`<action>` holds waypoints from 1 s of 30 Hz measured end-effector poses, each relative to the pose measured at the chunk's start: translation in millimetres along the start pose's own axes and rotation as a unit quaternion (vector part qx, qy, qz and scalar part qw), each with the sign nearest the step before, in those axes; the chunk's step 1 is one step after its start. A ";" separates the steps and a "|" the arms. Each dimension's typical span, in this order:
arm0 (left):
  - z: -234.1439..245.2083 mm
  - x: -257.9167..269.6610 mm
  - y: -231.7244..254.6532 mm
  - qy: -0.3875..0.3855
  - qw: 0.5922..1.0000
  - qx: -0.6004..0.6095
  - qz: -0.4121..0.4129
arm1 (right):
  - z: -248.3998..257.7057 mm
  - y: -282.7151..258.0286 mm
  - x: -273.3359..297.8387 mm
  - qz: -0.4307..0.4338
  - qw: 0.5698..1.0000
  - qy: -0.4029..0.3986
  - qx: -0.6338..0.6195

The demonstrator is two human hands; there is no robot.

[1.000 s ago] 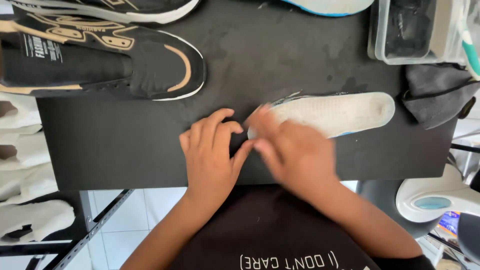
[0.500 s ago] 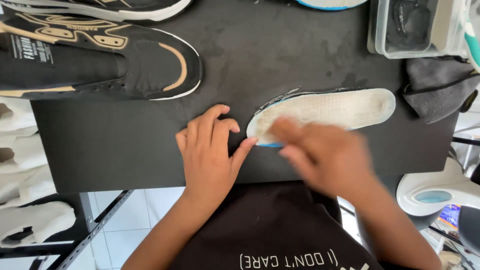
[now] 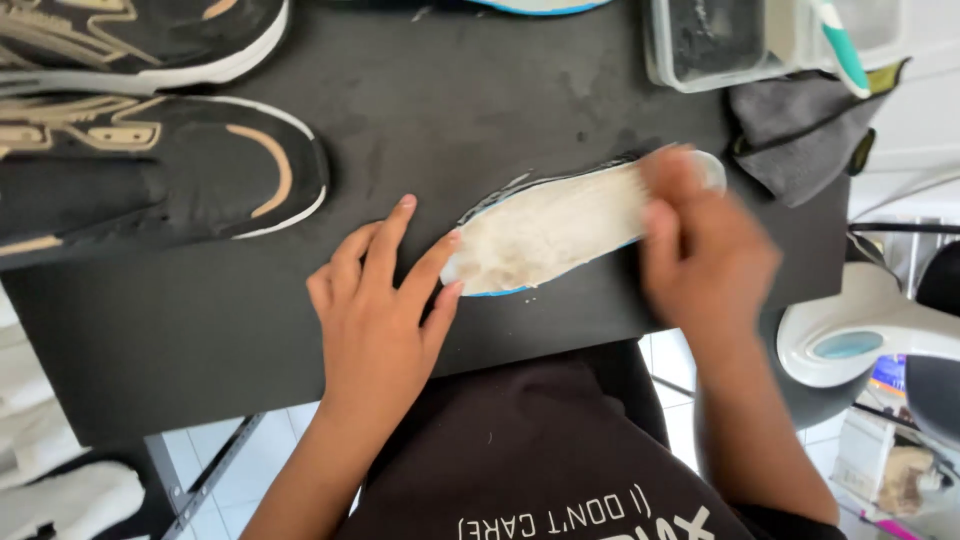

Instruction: Cleaning a shoe insole by scrubbing it with a large brush and a toothbrush, then wiping it with a cloth.

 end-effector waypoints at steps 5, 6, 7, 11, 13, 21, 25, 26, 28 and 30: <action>-9.3 -5.7 -12.2 -0.001 0.998 0.065 0.015 | 63.7 14.3 -22.7 -0.020 0.952 0.089 -0.291; -10.9 -5.6 -11.5 0.003 0.998 0.066 0.010 | 63.5 35.8 -25.4 -0.021 0.952 0.095 -0.288; -11.7 -5.0 -11.4 0.002 0.998 0.060 0.010 | 65.4 57.1 -26.2 -0.033 0.961 0.152 -0.230; -12.0 -3.7 -11.1 0.005 0.998 0.055 0.004 | 90.9 102.2 -67.9 -0.069 0.969 0.179 -0.157; -10.2 -4.4 -9.6 0.005 0.998 0.056 0.005 | 86.2 124.0 -96.9 -0.017 0.967 0.187 -0.170; -9.8 -6.4 -8.8 0.007 0.998 0.060 0.021 | 57.9 145.3 -150.4 0.013 0.977 0.204 0.056; -8.9 -7.4 -9.2 -0.007 0.997 0.068 0.023 | 47.2 145.8 -153.9 0.014 0.974 0.214 0.078; -8.8 -7.6 -9.2 -0.012 0.997 0.067 0.023 | 45.4 145.3 -154.5 0.020 0.973 0.219 0.074; -9.9 -7.8 -9.6 -0.011 0.997 0.066 0.023 | 42.9 142.4 -162.2 0.055 0.970 0.224 0.081; -10.0 -7.1 -8.6 -0.011 0.997 0.066 0.024 | 36.4 144.7 -169.2 0.090 0.966 0.227 0.089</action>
Point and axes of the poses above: each hand's wrist, its own x-axis away from the middle knuckle, its own z-axis out of the back of the hand, y = z × x, the point moved 2 cm from there along -x, towards the middle knuckle, and after that the axes turned 1 degree about -z, right-handed, at the moved point
